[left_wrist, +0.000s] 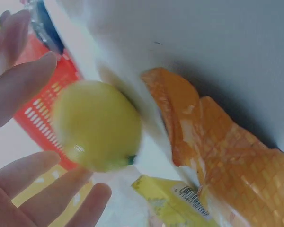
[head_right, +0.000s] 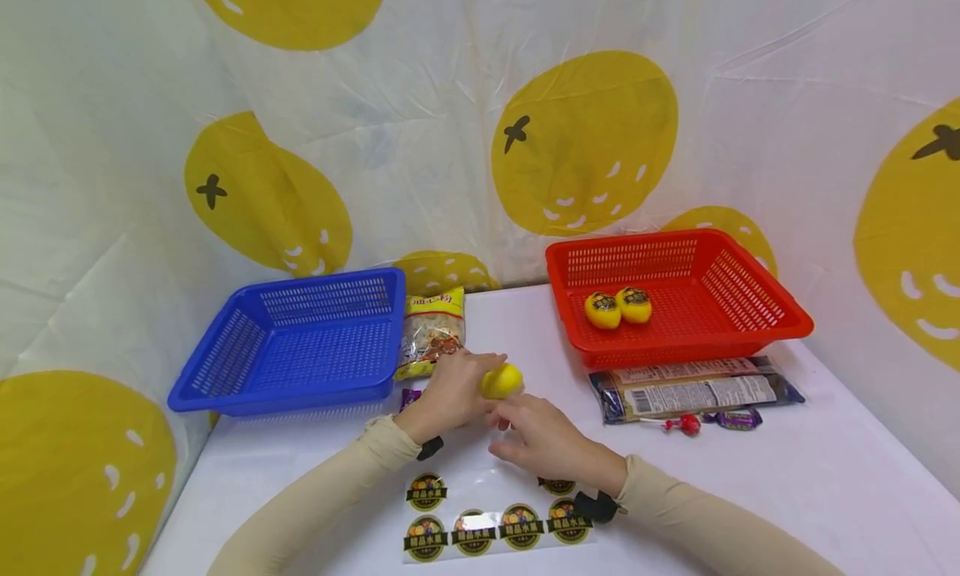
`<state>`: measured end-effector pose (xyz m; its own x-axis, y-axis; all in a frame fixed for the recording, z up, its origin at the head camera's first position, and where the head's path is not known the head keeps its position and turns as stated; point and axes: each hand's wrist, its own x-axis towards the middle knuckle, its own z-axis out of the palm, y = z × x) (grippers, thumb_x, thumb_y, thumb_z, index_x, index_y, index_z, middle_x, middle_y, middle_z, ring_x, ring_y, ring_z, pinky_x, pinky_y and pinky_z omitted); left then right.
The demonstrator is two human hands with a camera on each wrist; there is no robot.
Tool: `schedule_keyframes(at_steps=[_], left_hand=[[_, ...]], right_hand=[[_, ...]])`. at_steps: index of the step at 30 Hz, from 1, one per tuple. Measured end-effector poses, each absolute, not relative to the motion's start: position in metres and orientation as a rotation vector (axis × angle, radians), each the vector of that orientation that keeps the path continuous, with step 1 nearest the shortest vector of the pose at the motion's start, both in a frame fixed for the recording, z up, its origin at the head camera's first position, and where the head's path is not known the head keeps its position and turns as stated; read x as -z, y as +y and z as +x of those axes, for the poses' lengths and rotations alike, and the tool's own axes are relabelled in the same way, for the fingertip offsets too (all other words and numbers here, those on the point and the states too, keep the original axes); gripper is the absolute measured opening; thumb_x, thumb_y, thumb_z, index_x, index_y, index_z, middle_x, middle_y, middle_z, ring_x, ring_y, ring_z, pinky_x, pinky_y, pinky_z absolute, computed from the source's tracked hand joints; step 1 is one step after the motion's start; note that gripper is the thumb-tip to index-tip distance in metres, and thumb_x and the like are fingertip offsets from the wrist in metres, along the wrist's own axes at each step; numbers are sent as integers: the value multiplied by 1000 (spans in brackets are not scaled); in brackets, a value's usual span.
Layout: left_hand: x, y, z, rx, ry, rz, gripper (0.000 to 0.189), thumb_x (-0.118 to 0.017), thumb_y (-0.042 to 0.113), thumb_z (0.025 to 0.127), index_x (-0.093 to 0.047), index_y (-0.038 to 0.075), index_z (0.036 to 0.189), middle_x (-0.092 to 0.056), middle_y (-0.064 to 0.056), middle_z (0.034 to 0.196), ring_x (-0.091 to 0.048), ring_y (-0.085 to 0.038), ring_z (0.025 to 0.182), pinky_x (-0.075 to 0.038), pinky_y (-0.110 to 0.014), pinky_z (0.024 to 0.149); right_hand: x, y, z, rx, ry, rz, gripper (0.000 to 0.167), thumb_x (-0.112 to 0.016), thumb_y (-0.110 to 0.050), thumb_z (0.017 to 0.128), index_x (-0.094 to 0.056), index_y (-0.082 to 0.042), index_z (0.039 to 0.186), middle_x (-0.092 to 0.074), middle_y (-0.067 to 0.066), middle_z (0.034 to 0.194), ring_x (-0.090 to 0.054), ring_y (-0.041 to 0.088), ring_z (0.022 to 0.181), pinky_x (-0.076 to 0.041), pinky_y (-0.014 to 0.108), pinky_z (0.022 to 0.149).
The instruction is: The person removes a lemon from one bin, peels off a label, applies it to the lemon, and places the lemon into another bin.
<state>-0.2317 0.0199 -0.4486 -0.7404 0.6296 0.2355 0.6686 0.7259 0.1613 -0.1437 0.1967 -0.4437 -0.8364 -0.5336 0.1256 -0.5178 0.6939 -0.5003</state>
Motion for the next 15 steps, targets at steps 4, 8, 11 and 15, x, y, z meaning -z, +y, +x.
schedule_keyframes(at_steps=[4,8,11,15], left_hand=[[443,10,-224,353,-2741,-1014,71,-86,52,77,-66,22,138,-71,-2,135,-70,-28,113,-53,-46,96],[442,-5,-215,421,-2731,-1018,70,-89,48,75,-68,20,136,-71,-3,134,-68,-27,115,-52,-46,96],[445,-18,-206,486,-2745,-1026,71,-89,46,76,-66,17,137,-70,-3,136,-67,-29,116,-52,-48,94],[449,-37,-193,527,-2792,-1013,69,-87,46,79,-66,16,138,-71,-2,135,-67,-28,116,-52,-50,95]], right_hand=[[448,190,-142,758,2856,-960,24,-78,-29,90,-73,-15,110,-72,-4,105,-65,12,98,-53,35,87],[451,184,-141,720,2821,-987,24,-78,-29,89,-75,-16,110,-71,-6,102,-59,6,92,-50,31,83],[453,180,-140,693,2785,-975,25,-78,-30,89,-75,-17,110,-69,-8,98,-55,2,88,-48,30,82],[453,175,-137,647,2755,-982,28,-78,-33,89,-76,-17,112,-69,-8,100,-54,2,88,-49,32,83]])
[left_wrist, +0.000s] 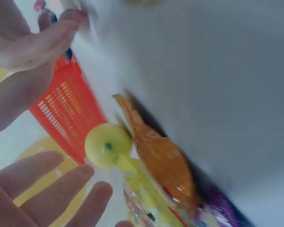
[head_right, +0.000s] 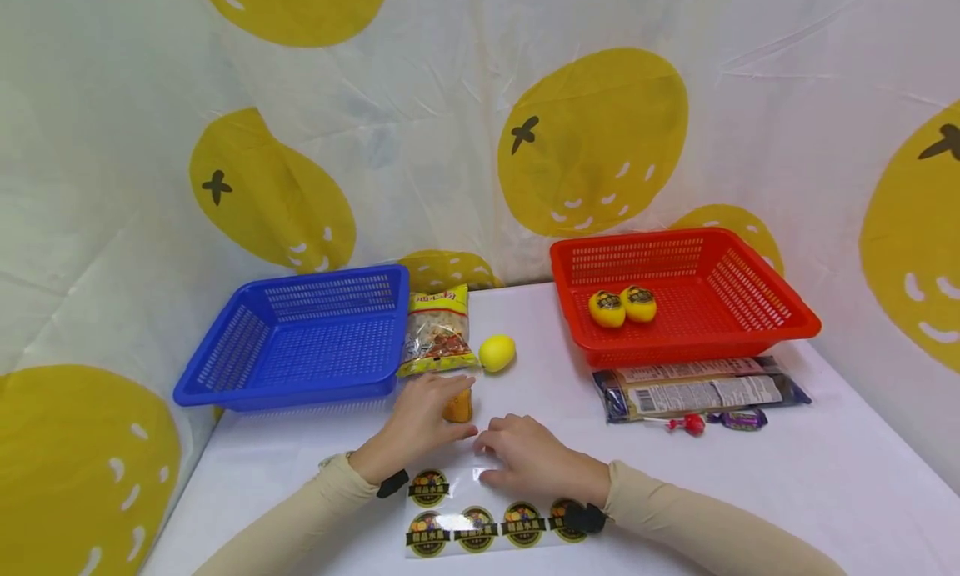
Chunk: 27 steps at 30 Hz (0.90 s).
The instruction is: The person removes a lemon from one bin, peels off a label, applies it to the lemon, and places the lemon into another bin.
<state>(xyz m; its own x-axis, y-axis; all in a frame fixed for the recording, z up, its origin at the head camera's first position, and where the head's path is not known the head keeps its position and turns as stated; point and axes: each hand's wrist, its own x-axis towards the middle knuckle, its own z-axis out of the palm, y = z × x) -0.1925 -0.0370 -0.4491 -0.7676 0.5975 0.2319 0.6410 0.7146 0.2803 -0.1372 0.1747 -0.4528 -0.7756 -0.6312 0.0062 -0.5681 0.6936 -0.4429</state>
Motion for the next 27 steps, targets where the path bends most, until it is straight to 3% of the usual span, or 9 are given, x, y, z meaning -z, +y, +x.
schedule_keyframes(at_steps=[5,12,27], left_hand=[[448,-63,-177,532,-2871,-991,58,-85,44,81,-71,17,130,-75,2,126,-69,-24,110,-52,-47,95],[453,-88,-157,609,-2921,-990,47,-87,37,79,-77,15,120,-79,2,113,-69,-20,101,-53,-41,86],[470,-104,-145,702,-2925,-1047,23,-83,30,85,-83,21,106,-80,8,98,-66,-10,90,-52,-30,77]], right_hand=[[452,171,-135,575,2746,-998,29,-78,-35,89,-77,-20,113,-67,-8,103,-54,4,92,-48,34,86],[452,169,-134,514,2726,-996,28,-79,-35,88,-79,-21,112,-66,-10,96,-51,2,85,-43,28,79],[453,161,-138,519,2703,-998,19,-82,-26,87,-81,-22,105,-72,-12,88,-56,-2,78,-39,23,71]])
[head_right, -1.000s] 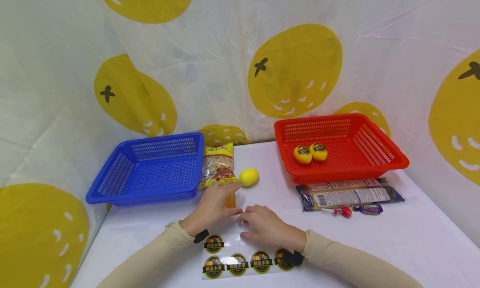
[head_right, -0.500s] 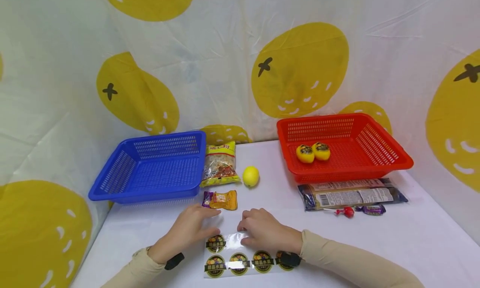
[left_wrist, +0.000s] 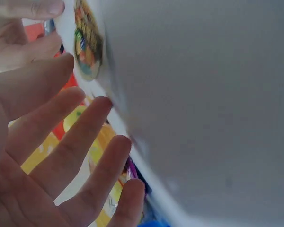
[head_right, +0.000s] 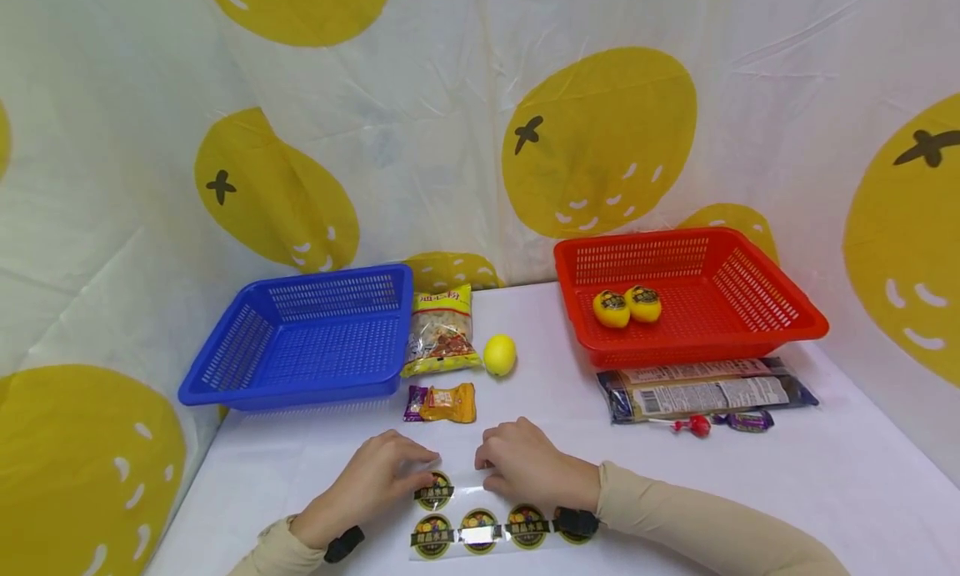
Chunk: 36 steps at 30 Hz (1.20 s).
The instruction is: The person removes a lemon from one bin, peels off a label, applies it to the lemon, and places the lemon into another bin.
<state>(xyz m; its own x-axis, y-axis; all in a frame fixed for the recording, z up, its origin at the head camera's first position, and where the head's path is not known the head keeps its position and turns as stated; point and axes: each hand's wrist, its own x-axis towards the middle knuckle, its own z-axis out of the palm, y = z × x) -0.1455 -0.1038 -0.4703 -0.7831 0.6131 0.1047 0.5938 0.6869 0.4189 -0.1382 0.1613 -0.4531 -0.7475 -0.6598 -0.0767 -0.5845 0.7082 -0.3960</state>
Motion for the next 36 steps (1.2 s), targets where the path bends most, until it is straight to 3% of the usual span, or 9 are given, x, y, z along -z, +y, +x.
schedule_keyframes(at_steps=[13,27,36], left_hand=[[471,-99,-140,-699,2868,1005,6,-85,25,82,-84,29,86,-75,16,81,-56,1,78,-39,-21,69],[466,-97,-135,-702,2831,989,6,-85,23,84,-84,28,87,-74,18,78,-52,5,73,-39,-22,70],[447,-100,-128,-794,2763,998,6,-84,21,84,-84,26,88,-75,19,80,-57,2,77,-42,-23,72]], right_hand=[[449,160,-138,529,2706,-1002,13,-80,-25,88,-81,-23,101,-71,-13,85,-55,-2,77,-37,22,71],[450,162,-139,507,2704,-1002,16,-81,-27,87,-82,-22,102,-72,-13,85,-55,-2,78,-35,21,71],[452,163,-141,510,2692,-997,16,-80,-27,88,-82,-23,104,-71,-13,86,-54,-3,78,-36,22,72]])
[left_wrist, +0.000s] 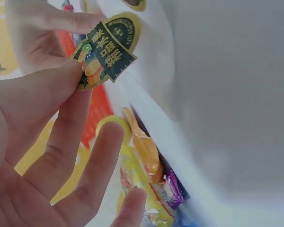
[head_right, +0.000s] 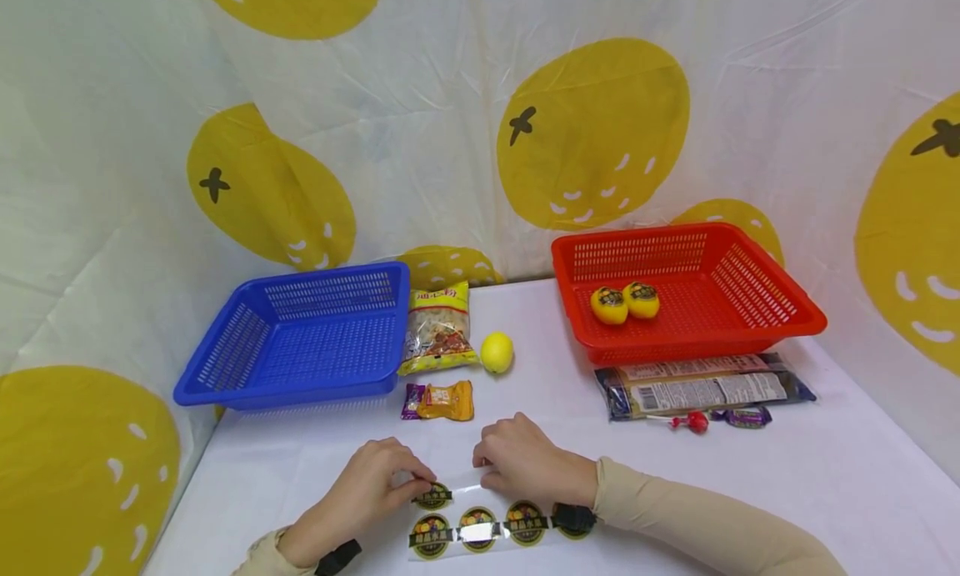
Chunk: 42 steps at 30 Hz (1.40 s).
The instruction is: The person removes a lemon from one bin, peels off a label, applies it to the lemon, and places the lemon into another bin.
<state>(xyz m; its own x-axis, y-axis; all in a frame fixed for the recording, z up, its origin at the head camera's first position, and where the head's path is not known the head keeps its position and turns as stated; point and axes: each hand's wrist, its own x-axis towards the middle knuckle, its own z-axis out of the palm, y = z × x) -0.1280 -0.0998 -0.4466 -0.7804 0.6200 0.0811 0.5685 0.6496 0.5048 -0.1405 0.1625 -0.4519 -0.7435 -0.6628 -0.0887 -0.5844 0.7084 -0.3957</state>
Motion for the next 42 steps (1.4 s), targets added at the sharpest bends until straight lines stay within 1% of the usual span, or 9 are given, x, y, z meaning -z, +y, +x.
schedule_keyframes(at_steps=[11,17,21,25,27,31,34,38,42], left_hand=[[446,-96,-129,-818,2726,1013,6,-82,21,87,-83,26,90,-76,18,83,-61,-2,79,-42,-21,74],[444,-94,-133,-848,2715,1060,6,-82,20,87,-83,25,91,-77,17,85,-62,-2,79,-44,-20,73],[442,-93,-135,-865,2702,1100,6,-81,20,88,-82,25,91,-77,16,86,-63,-1,80,-44,-19,73],[441,-89,-137,-850,2698,1140,6,-81,22,88,-82,26,92,-77,17,87,-62,1,81,-43,-18,74],[441,-87,-138,-845,2693,1157,6,-81,22,88,-82,26,92,-77,17,87,-62,1,81,-43,-17,74],[439,-84,-140,-859,2672,1154,6,-81,21,88,-82,25,92,-77,17,87,-64,-1,82,-43,-15,72],[437,-83,-142,-877,2659,1141,6,-80,20,88,-82,25,92,-77,16,87,-65,0,84,-46,-16,74],[436,-82,-144,-894,2650,1134,7,-80,19,89,-82,25,92,-77,16,87,-64,4,86,-49,-18,76],[436,-81,-144,-886,2654,1137,6,-80,20,89,-82,25,93,-77,16,87,-64,4,85,-48,-18,77]], right_hand=[[452,165,-142,504,2698,-1033,18,-79,-30,89,-80,-23,105,-67,-14,85,-52,-3,77,-37,22,71],[435,177,-158,582,2841,-964,18,-77,-24,90,-78,-16,106,-70,-8,87,-57,2,76,-47,26,71],[423,187,-182,669,2995,-762,30,-78,-25,90,-73,-9,115,-71,1,94,-63,13,81,-50,30,73],[422,194,-209,726,3066,-547,56,-81,-34,88,-63,-5,132,-69,13,109,-63,22,92,-54,38,81],[425,196,-219,723,3067,-471,70,-81,-40,86,-57,-3,140,-65,16,114,-60,23,93,-53,39,83],[436,199,-236,712,3025,-403,88,-82,-47,84,-46,-2,150,-60,16,111,-54,24,89,-48,39,81],[443,201,-245,747,2982,-380,91,-82,-49,83,-43,-5,153,-62,16,113,-56,25,94,-50,43,88],[447,203,-253,811,2939,-416,88,-82,-47,84,-43,-9,155,-64,19,128,-60,30,109,-49,52,101],[449,205,-259,843,2910,-507,82,-81,-42,85,-47,-10,154,-62,17,140,-60,32,119,-47,54,105]])
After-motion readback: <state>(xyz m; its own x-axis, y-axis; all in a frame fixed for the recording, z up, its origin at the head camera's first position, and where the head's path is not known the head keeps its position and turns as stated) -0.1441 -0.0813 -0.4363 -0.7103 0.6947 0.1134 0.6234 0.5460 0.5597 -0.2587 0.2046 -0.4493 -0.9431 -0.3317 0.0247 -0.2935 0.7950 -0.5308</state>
